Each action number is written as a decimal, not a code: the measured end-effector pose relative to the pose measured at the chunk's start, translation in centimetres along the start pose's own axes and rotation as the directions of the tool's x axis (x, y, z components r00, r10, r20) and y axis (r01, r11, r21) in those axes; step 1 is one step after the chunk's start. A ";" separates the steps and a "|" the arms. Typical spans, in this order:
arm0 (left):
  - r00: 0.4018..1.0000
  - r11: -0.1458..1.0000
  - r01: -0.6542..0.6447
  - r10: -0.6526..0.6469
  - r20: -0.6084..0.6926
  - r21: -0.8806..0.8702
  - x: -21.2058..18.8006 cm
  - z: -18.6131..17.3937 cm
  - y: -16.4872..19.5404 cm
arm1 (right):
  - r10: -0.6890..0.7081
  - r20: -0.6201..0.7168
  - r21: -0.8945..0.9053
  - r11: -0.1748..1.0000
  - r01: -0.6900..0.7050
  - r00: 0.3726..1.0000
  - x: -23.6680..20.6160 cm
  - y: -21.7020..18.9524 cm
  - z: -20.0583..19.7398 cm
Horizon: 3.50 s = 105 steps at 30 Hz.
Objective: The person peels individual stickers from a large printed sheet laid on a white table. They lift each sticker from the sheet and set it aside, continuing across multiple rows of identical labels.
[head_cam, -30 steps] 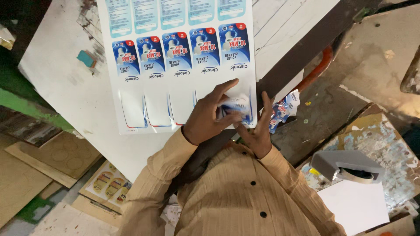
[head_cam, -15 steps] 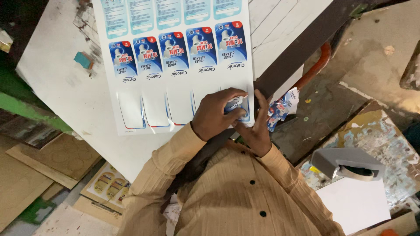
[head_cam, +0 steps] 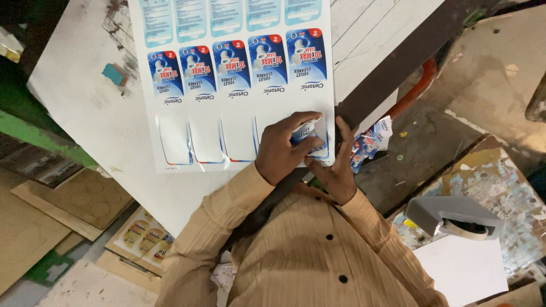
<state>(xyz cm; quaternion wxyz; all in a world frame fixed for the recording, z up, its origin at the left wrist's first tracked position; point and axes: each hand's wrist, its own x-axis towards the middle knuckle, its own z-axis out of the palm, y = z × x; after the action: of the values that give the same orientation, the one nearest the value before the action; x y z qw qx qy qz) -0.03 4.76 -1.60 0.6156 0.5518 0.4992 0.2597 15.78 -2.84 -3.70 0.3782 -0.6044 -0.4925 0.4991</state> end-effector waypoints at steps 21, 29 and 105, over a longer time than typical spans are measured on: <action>0.925 0.952 -0.304 0.285 0.250 0.043 -1.1 -4.1 0.2 | -0.063 0.005 -0.065 0.996 0.063 0.998 -0.4 0.1 -0.5; 0.847 0.864 -0.503 0.493 0.198 0.002 -1.9 -4.2 -0.5 | -0.723 0.111 -0.727 0.409 0.551 0.682 -2.0 -3.4 -1.0; 0.849 0.706 -0.482 0.522 0.079 0.519 -2.7 2.7 3.0 | 0.159 -0.082 0.580 0.810 -0.083 0.984 -3.5 1.5 -5.6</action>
<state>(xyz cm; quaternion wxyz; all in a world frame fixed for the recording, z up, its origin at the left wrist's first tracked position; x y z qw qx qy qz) 2.08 2.06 1.86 0.3298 0.8018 0.4034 0.2926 21.51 -6.36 -3.13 0.5405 -0.5228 -0.2546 0.6081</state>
